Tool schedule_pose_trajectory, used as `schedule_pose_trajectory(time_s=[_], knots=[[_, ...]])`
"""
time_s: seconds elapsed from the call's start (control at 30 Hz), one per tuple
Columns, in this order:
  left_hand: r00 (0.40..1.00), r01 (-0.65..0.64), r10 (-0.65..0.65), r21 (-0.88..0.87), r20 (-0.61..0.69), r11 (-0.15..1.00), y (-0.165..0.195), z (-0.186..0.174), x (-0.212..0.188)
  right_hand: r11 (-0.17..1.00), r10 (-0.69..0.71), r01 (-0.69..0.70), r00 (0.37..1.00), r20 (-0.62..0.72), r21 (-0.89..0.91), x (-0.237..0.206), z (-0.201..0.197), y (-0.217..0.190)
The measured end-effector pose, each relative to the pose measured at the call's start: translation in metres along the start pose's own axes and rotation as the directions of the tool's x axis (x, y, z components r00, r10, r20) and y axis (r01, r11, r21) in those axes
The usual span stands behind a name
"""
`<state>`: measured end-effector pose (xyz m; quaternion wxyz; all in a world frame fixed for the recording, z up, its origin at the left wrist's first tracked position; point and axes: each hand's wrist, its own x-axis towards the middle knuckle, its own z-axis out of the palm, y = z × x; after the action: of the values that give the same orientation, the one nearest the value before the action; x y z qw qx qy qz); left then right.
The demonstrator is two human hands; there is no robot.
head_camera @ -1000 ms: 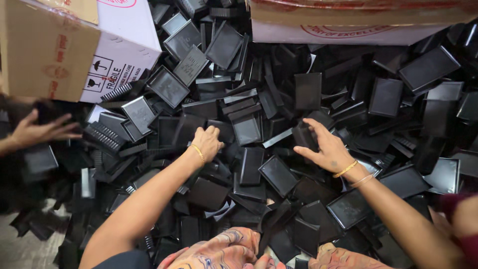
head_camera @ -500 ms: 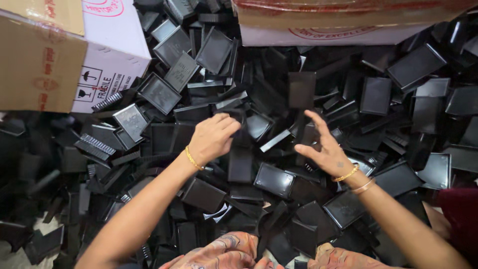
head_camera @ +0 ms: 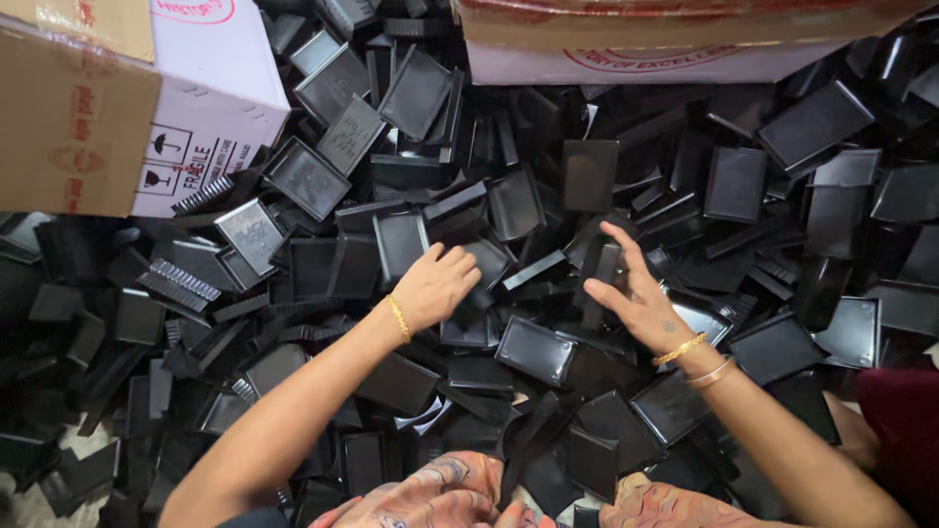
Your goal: The person sits on the floor and repeatedly picks up black plastic cases and ribbed inserts from a large pile. They align and press the two parts together to form a complete unit, then place the assembled item back into the pile. The process is repeated continuously throughout the clip.
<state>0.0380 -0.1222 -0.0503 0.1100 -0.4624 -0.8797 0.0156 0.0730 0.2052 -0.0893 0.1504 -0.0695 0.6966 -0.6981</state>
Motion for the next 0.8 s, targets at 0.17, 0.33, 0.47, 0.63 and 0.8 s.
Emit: schedule_pose_trajectory(time_s=[0.17, 0.33, 0.47, 0.63, 0.8], knots=[[0.908, 0.370, -0.405, -0.247, -0.104, 0.895, 0.024, -0.007, 0.018, 0.999, -0.047, 0.048, 0.997, 0.053, -0.022, -0.010, 0.006, 0.016], [0.905, 0.256, -0.425, -0.768, -0.024, 0.587, 0.072, -0.022, 0.040, 0.932, 0.230, -0.251, 0.967, 0.109, 0.263, -0.016, 0.028, 0.034], [0.915, 0.133, -0.402, -0.957, 0.019, 0.257, 0.084, -0.023, 0.043, 0.923, 0.128, -0.135, 0.991, 0.043, 0.361, -0.020, 0.037, 0.030], [0.887, 0.011, -0.432, -0.928, -0.163, 0.372, 0.086, -0.023, 0.037, 0.884, -0.201, 0.183, 0.980, -0.002, 0.431, -0.026, 0.043, 0.003], [0.904, -0.010, -0.390, -0.921, -0.175, 0.390, 0.090, -0.029, 0.027, 0.851, -0.181, 0.146, 0.983, 0.021, 0.505, -0.028, 0.039, -0.015]])
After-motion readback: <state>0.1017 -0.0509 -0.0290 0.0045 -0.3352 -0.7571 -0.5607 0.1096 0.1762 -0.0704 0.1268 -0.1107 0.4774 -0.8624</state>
